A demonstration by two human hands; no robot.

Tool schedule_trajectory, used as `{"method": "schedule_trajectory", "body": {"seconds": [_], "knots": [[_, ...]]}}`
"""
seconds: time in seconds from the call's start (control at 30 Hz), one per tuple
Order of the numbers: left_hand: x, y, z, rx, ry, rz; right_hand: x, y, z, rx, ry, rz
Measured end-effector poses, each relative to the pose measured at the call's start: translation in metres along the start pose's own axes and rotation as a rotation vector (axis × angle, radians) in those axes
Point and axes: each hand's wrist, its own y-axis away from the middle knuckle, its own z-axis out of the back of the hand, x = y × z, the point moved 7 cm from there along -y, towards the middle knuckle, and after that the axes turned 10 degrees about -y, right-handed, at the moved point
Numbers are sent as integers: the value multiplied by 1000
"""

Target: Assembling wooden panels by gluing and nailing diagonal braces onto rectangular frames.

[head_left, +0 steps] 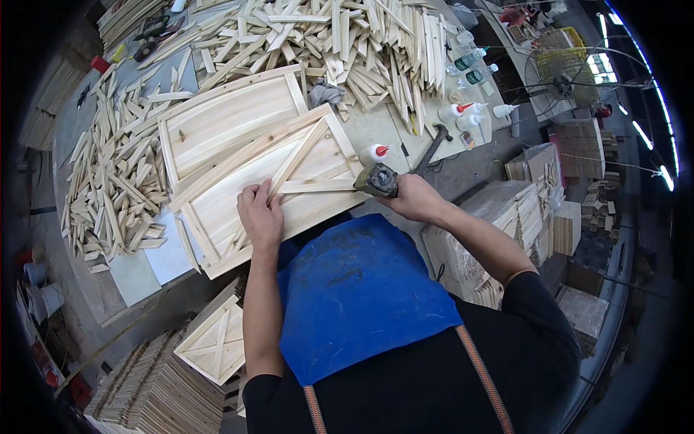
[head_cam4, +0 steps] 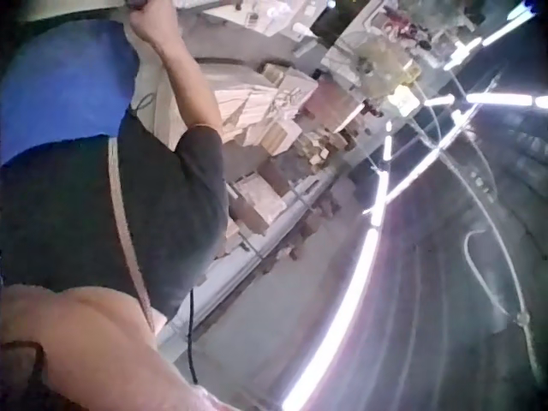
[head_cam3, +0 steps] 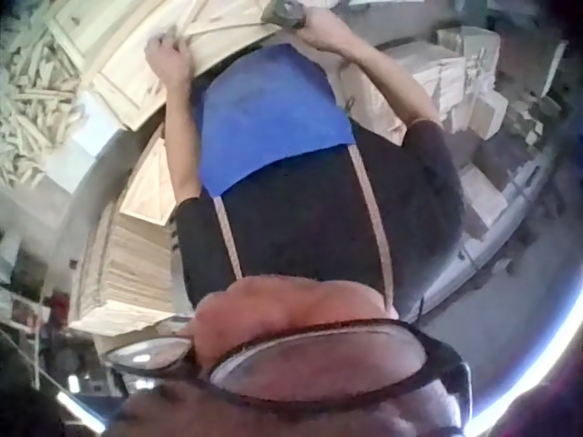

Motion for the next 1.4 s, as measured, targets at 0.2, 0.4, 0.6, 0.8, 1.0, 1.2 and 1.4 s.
{"method": "schedule_trajectory", "body": {"seconds": [0.2,0.4,0.6,0.8,1.0,1.2,1.4], "knots": [[-1,-1,4,-54,11,-24,62,-21,-19,24,-118,117],[-2,-2,5,-52,50,-37,116,-52,-42,49,-21,193],[3,1,11,-93,73,-31,124,-61,-54,79,8,69],[12,1,16,-63,90,-18,128,-58,-55,107,-48,31],[74,2,100,-254,214,28,111,-40,-38,21,-154,111],[373,-4,83,-562,684,798,74,2,-12,-231,-320,51],[489,-47,113,-657,382,1072,-2,24,-2,-443,-405,-109]]}}
